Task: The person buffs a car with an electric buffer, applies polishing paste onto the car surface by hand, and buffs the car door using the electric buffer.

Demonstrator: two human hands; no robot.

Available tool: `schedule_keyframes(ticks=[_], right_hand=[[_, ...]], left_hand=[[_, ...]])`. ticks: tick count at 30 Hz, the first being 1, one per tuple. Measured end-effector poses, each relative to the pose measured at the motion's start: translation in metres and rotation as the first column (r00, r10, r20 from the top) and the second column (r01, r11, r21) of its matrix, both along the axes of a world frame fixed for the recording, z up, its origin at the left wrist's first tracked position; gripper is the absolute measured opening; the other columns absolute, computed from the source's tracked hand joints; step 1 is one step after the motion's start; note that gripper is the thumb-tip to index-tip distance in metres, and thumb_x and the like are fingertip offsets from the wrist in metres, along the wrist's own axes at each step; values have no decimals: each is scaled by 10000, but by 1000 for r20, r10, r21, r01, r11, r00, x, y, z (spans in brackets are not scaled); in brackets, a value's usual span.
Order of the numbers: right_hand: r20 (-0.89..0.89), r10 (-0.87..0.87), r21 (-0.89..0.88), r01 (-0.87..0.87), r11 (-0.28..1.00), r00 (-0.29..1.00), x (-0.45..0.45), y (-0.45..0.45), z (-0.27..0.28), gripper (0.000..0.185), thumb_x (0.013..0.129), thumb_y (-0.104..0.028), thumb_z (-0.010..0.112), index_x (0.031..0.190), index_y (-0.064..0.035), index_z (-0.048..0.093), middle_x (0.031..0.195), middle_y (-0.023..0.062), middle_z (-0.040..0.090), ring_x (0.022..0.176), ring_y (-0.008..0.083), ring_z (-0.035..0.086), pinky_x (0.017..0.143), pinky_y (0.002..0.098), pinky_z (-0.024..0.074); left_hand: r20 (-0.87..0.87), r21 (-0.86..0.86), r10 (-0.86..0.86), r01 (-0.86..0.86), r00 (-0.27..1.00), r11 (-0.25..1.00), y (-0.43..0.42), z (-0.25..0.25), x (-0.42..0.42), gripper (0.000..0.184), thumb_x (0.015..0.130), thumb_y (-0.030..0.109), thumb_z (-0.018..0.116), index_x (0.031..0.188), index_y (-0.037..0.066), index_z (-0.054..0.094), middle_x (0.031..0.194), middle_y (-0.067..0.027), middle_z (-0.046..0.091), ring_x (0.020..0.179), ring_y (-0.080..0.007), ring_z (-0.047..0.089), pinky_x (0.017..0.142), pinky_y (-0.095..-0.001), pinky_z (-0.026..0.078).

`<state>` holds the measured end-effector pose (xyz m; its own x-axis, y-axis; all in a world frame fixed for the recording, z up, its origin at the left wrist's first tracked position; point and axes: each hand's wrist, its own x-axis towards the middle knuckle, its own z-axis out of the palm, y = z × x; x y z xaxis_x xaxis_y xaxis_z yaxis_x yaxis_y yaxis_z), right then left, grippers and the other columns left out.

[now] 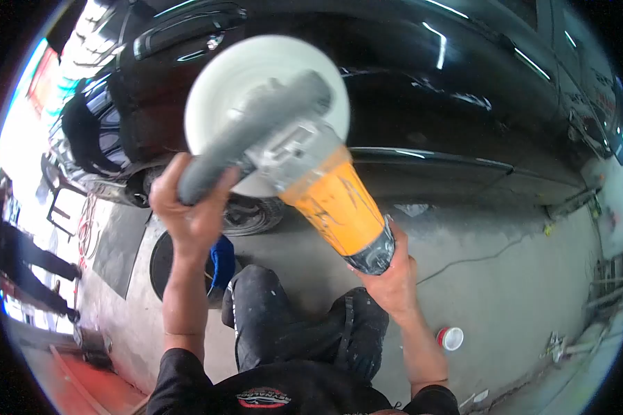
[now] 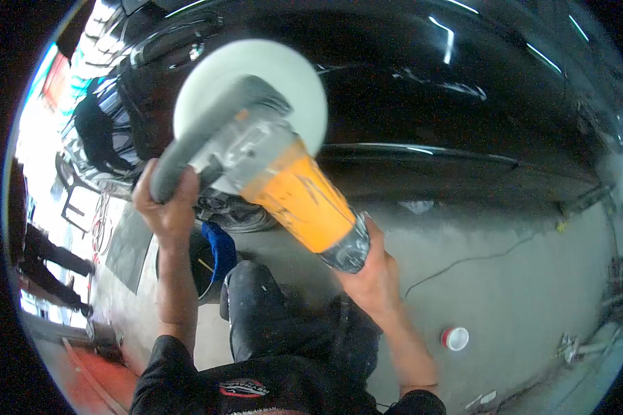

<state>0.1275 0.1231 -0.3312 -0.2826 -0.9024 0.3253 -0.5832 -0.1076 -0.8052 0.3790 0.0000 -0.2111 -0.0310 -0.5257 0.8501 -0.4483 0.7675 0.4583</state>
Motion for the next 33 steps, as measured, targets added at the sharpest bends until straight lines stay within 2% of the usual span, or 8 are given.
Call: schedule_keyframes(ticks=[2,4,6,11,19,23,26,33], right_hand=[[170,-85,7,85,996,982,-11,11,-41,914,659,-104,905,1390,-8,365,1182,191,642,1072,315,654,913,383,514],[260,-169,17,170,985,951,-17,20,-75,923,643,-112,922,1373,-2,368,1220,167,593,1115,276,596,974,382,466],[220,-287,19,290,957,932,-23,28,-97,926,636,-118,929,1362,1,367,1252,165,539,1165,273,531,1029,401,412],[132,-412,3,415,910,902,-35,34,-129,928,635,-107,927,1363,2,362,1265,182,518,1198,289,495,1052,420,374],[204,-132,157,101,982,970,17,25,-115,876,669,-71,899,1364,-3,371,1199,180,601,1106,269,592,979,384,461],[226,-13,188,-31,982,974,35,18,-117,877,678,-75,891,1379,-9,367,1171,201,659,1096,291,656,947,390,510],[217,-13,237,-40,971,976,31,25,-120,892,674,-79,893,1387,-9,362,1185,208,658,1110,305,657,953,390,512],[206,-183,304,115,946,961,1,76,-107,898,659,-80,902,1382,4,376,1204,199,644,1123,283,643,961,387,502]], left_hand=[[147,-115,-66,83,987,990,7,-2,-40,173,719,75,772,746,9,614,658,-114,639,567,-200,656,533,-308,480],[255,-51,-199,219,946,974,4,-10,-65,174,651,63,760,724,39,605,641,-131,603,561,-281,650,513,-343,492],[160,-39,-388,399,908,916,-10,-27,-98,163,617,76,740,673,69,588,570,-103,565,470,-271,599,456,-352,454],[117,27,-571,572,812,819,-17,-51,-123,236,579,-1,718,712,41,528,633,-127,577,586,-319,631,520,-392,490],[210,94,-213,198,954,976,6,-71,-20,123,610,29,668,667,56,562,541,-93,543,463,-264,591,470,-348,457],[269,138,-14,-24,963,990,19,-84,18,171,654,59,763,735,12,621,592,-82,591,500,-193,608,514,-302,456],[241,187,-28,-18,970,982,23,-86,15,198,721,90,801,740,4,624,592,-67,571,515,-156,583,525,-282,439],[217,263,-230,170,948,950,20,-95,-51,227,691,87,796,669,20,581,536,-90,555,460,-177,596,465,-295,433]])
